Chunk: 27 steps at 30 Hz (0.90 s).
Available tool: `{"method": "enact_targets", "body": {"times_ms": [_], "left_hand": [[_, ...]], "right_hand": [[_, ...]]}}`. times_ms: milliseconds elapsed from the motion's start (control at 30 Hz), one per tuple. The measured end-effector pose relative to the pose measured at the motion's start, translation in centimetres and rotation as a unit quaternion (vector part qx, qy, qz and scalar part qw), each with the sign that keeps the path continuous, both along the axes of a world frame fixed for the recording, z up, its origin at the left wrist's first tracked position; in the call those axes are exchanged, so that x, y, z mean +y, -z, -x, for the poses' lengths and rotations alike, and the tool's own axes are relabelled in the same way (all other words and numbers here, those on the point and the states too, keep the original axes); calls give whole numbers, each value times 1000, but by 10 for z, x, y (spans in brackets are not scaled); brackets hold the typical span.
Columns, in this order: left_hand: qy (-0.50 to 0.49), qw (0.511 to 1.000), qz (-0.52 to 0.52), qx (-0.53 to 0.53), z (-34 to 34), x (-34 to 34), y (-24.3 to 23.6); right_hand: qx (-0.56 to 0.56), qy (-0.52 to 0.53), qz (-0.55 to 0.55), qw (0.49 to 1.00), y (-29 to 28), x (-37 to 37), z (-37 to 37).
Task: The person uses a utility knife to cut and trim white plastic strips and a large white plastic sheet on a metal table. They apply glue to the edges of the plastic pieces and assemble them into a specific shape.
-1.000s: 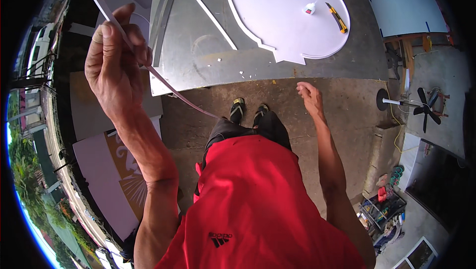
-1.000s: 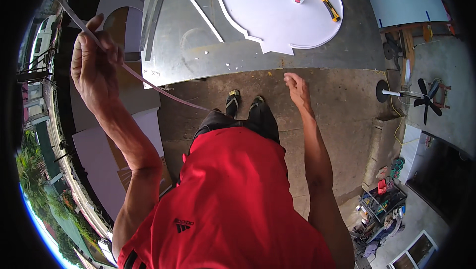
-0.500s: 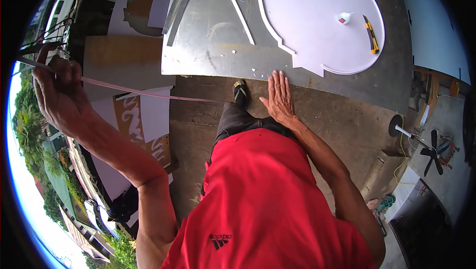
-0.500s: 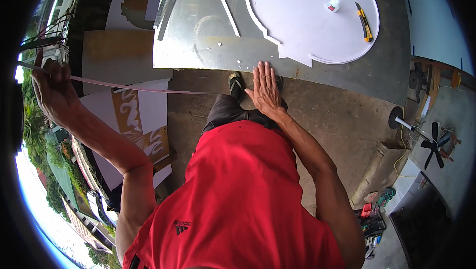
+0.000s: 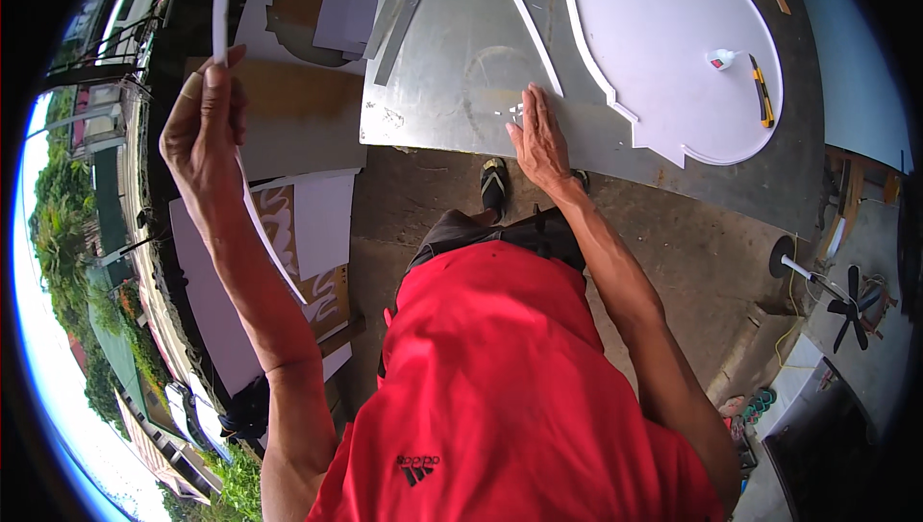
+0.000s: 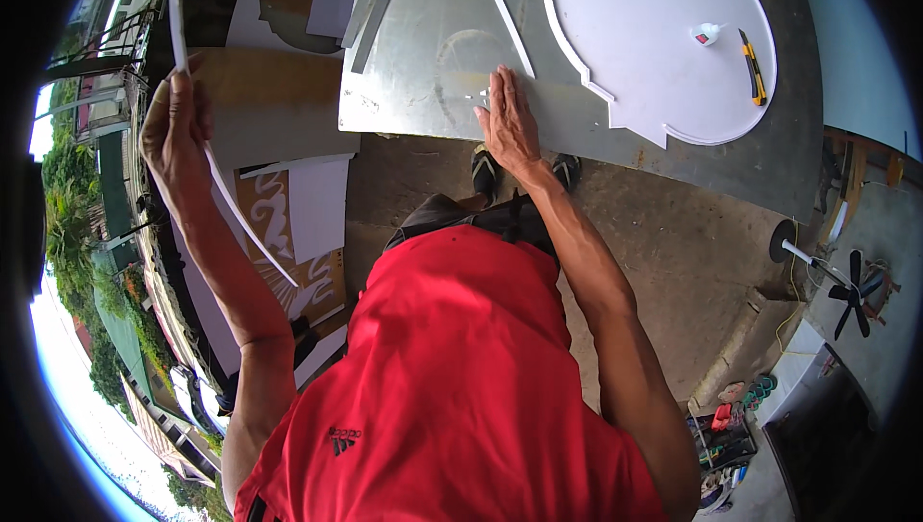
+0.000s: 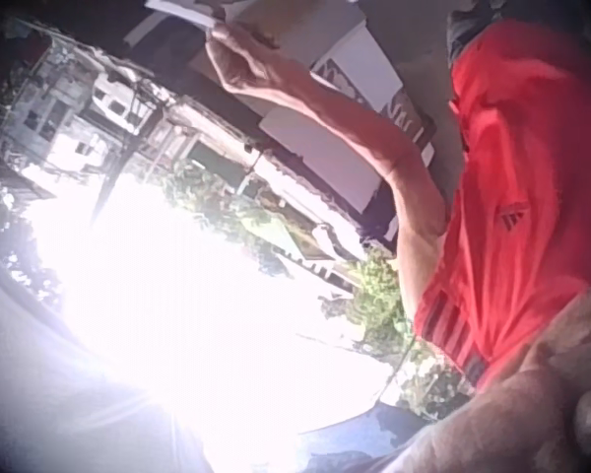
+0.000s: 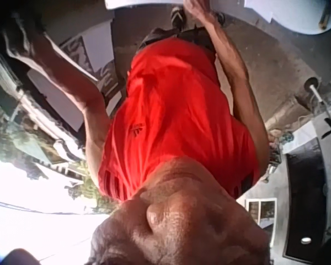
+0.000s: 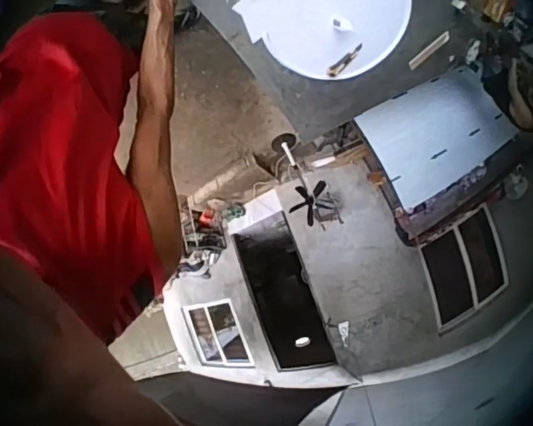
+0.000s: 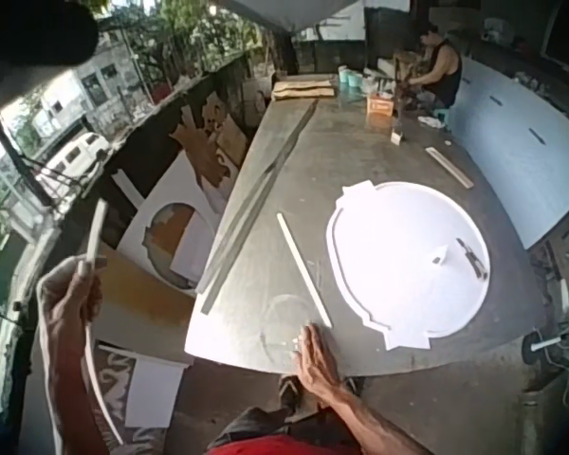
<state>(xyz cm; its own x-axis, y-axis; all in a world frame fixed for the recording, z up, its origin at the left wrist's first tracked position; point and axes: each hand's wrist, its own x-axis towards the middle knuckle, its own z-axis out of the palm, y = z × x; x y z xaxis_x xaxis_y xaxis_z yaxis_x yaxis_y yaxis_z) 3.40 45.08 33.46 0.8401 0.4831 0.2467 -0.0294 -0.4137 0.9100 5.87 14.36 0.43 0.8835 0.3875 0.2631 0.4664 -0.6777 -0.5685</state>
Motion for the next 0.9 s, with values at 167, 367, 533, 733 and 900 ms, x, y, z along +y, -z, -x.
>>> {"method": "enact_targets", "body": {"times_ms": [167,367,533,733,900], "left_hand": [[52,983,-1,178,9,12,105],[120,967,-88,205,4,-9,224],[137,949,-106,263,2,-27,254],[188,946,-145,222,-2,-31,284],[207,938,-188,204,-2,-41,291]], "right_hand": [[-19,-13,29,999,-21,12,-10],[-83,-50,59,994,9,12,-1],[-70,-84,65,992,-8,10,3],[-72,-120,127,982,-5,-2,5],[-100,-107,156,977,-11,-21,17]]}}
